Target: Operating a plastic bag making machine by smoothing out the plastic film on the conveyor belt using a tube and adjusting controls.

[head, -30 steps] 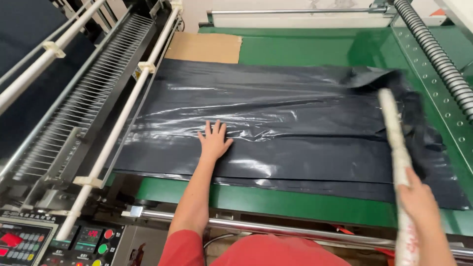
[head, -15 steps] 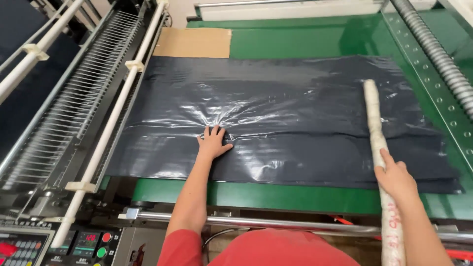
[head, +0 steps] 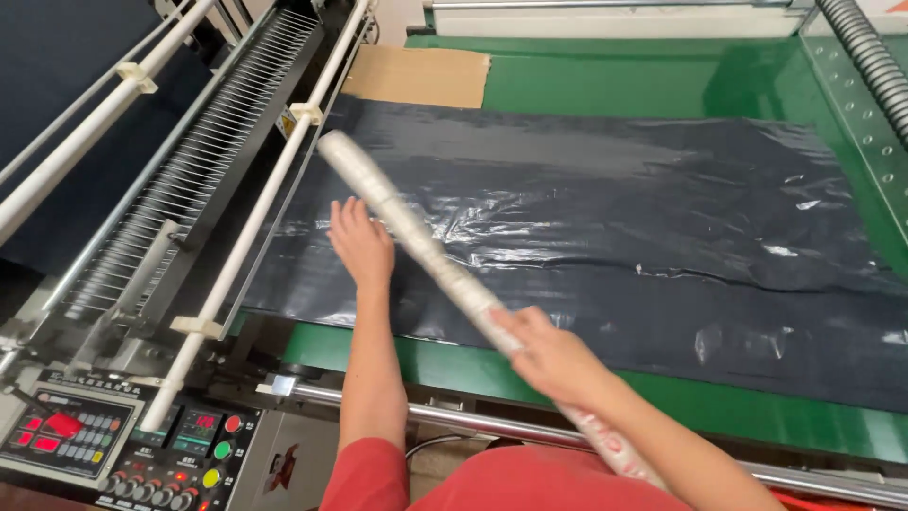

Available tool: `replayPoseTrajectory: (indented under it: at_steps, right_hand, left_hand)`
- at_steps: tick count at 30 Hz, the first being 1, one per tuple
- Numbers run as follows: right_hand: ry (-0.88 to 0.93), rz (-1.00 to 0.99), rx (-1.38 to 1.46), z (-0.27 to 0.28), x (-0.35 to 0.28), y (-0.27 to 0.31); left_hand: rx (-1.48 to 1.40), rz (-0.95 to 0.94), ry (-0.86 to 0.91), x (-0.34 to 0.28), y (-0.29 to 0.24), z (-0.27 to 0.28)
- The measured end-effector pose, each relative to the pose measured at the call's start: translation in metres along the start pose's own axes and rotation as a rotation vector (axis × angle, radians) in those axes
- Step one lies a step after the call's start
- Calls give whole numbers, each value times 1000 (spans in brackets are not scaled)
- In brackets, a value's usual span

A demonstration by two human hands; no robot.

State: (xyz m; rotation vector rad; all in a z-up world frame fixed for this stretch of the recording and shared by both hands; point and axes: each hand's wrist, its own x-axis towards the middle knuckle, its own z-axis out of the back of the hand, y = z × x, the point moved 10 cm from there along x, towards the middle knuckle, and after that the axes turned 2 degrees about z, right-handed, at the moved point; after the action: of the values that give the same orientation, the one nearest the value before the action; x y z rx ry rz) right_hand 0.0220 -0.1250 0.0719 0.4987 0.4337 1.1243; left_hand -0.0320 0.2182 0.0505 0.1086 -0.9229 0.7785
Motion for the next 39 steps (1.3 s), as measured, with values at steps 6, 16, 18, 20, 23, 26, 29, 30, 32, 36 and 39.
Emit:
replayPoseTrajectory:
  at_steps: [6,16,18,20,23,26,29,30,32,36,39]
  right_hand:
    - [84,214,83,-25,13,41]
    - [-370,-531,-15,87,-78,-236]
    - [-390,-755,-28,109,-130,-284]
    - [-398,-974,-39,123,-183,-326]
    - [-397,-1171,-83,133,-234,-342]
    - [-410,-1135,-70,140,-230,-306]
    - [-441,-999,-66,137,-206,-290]
    - [-364,-1019,-36,130,-199,-287]
    - [-274,-1029,3,120,-182,-270]
    - [-298,-907,-51,124,-142,-236]
    - [-323,-683,-80,104,-102,-211]
  left_hand:
    - [25,174,172,-5,20,-19]
    - [45,81,637,-36,-33,-56]
    - [-12,4,691,-44,-52,-67]
    - [-64,-66,747,-51,-75,-72]
    - [-68,-137,920,-71,-102,-80]
    - [-51,-234,1014,-86,-124,-86]
    - [-44,-285,1116,-103,-134,-90]
    - [-50,-292,1149,-106,-136,-91]
    - [-40,-290,1188,-109,-132,-88]
    - [-91,-254,1123,-89,-131,-85]
    - [-80,-240,988,-76,-114,-78]
